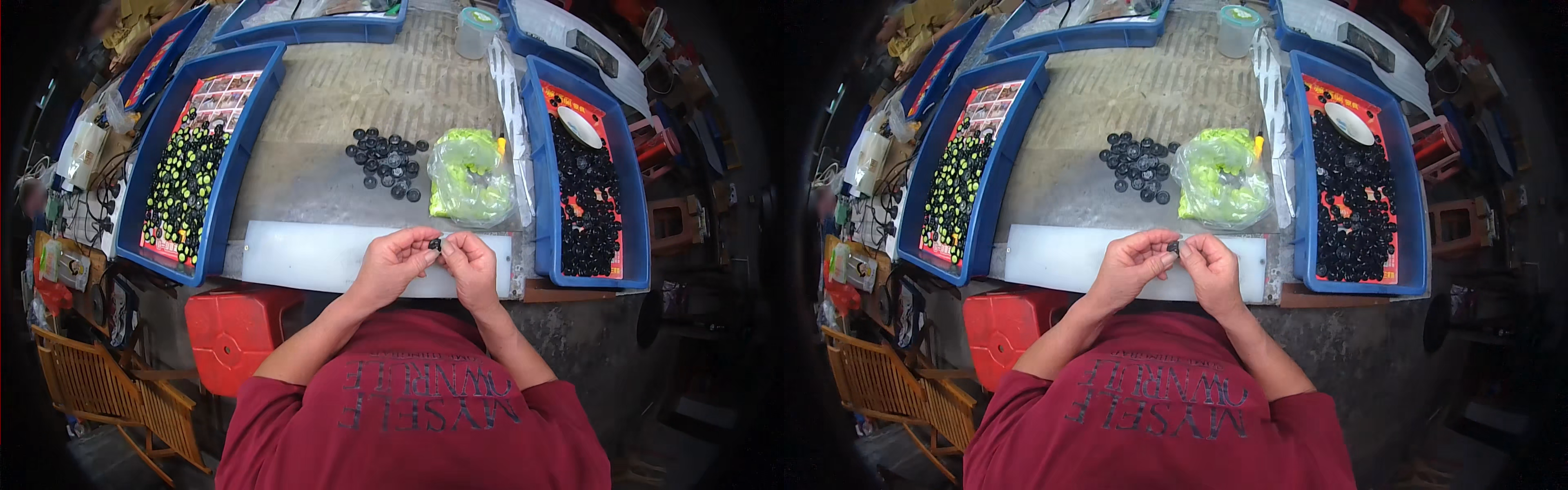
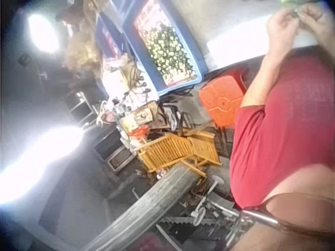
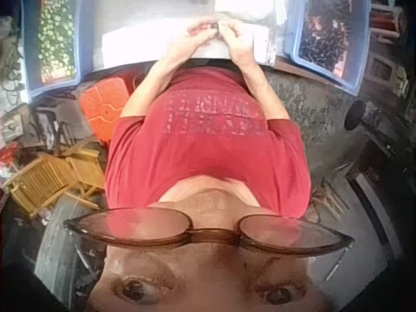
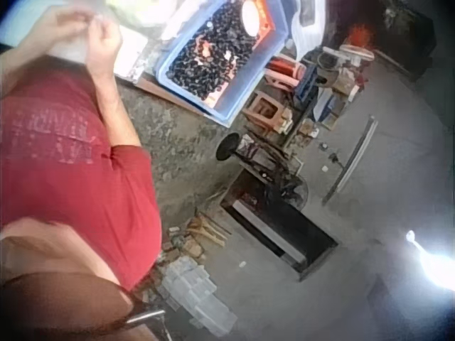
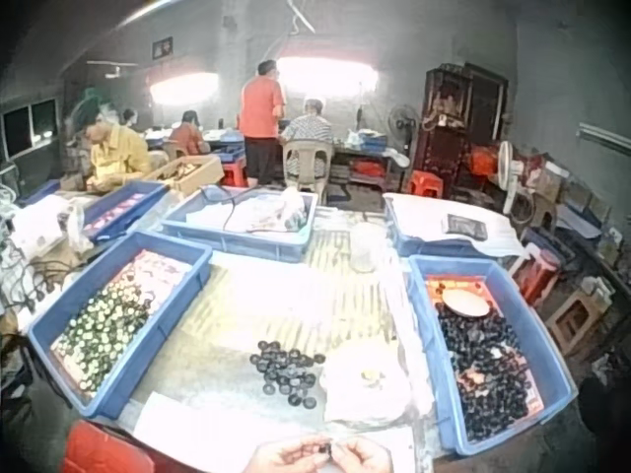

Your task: Manually inserting small yellow inserts into black circular gaskets at a workbench.

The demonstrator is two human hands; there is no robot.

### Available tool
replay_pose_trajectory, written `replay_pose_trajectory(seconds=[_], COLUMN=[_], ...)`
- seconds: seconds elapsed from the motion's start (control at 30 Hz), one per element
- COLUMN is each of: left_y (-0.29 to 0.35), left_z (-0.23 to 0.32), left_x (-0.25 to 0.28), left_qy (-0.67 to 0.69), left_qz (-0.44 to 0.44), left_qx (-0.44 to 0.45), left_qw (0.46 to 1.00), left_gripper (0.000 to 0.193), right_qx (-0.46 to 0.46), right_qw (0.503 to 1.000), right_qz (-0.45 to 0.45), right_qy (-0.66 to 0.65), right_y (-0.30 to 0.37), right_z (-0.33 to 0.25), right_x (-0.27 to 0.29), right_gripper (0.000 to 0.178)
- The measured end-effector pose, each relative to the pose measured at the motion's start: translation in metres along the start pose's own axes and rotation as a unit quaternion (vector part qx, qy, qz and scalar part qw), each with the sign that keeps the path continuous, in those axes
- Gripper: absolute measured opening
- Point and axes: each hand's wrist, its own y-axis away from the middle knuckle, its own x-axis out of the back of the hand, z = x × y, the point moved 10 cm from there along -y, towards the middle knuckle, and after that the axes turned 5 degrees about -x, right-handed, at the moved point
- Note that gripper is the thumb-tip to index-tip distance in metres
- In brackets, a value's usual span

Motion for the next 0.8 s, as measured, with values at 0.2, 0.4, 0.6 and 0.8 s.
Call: replay_pose_trajectory(seconds=[0.2,0.4,0.6,0.8], left_y=[-0.002,-0.002,-0.001,0.0], left_z=[0.003,0.002,0.001,0.005], left_x=[0.0,0.005,0.008,0.008], left_qy=[-0.007,-0.022,-0.018,-0.017], left_qz=[0.011,0.022,0.027,0.033], left_qx=[-0.031,-0.047,-0.053,-0.048], left_qw=[0.999,0.998,0.998,0.998], left_gripper=[0.024,0.022,0.021,0.02], right_qx=[0.01,0.035,0.044,0.077], right_qw=[1.0,0.998,0.997,0.99], right_qz=[-0.004,0.005,0.0,0.016], right_qy=[0.012,0.049,0.069,0.115], right_y=[-0.001,-0.003,-0.004,-0.007], right_z=[0.0,0.001,0.002,-0.015], right_x=[0.002,0.003,0.002,0.012], right_gripper=[0.01,0.01,0.01,0.01])
